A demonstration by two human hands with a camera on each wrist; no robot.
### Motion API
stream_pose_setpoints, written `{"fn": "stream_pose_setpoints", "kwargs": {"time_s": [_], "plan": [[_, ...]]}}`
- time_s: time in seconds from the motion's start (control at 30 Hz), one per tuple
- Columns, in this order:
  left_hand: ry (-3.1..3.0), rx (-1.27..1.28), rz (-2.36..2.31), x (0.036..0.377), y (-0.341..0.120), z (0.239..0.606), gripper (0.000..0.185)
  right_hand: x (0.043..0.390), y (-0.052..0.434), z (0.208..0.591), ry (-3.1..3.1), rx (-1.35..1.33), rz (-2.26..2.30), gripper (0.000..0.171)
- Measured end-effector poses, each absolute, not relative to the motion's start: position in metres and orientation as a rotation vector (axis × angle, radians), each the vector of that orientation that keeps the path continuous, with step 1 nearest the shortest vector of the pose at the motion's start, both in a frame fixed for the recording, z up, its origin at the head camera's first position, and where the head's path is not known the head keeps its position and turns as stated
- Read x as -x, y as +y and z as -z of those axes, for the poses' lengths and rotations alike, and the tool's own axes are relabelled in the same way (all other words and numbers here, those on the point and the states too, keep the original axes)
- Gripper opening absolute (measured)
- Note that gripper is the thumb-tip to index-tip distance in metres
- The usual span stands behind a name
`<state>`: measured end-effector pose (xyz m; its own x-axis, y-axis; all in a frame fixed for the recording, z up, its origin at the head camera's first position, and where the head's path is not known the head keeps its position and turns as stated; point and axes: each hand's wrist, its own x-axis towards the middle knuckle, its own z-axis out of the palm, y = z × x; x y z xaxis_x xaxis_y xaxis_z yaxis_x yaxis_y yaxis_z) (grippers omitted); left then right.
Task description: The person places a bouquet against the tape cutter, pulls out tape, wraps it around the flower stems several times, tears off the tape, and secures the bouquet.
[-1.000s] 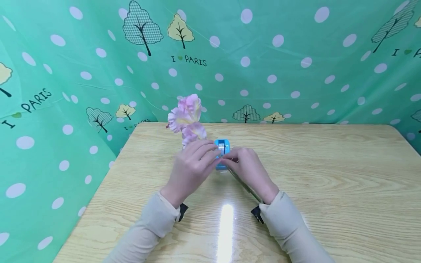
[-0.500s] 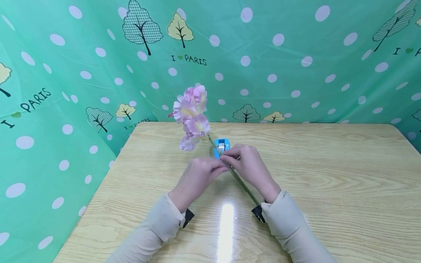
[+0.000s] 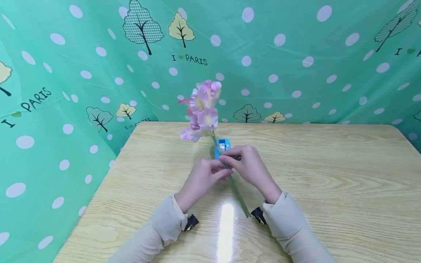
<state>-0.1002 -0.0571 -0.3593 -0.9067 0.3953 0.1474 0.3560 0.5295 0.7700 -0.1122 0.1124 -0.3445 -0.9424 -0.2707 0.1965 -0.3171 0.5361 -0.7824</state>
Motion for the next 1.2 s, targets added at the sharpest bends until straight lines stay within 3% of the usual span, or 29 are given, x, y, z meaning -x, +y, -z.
{"fn": "stream_pose_setpoints", "kwargs": {"time_s": [0.23, 1.2], "plan": [[2.554, -0.544, -1.495, 0.099, -0.05, 0.361, 0.016, 0.112, 0.117, 0.346, -2.731, -0.469, -1.388, 0.013], [2.518, -0.594, -1.395, 0.097, -0.01, 0.372, 0.017, 0.098, 0.154, 0.357, -2.792, -0.326, -1.214, 0.018]]}}
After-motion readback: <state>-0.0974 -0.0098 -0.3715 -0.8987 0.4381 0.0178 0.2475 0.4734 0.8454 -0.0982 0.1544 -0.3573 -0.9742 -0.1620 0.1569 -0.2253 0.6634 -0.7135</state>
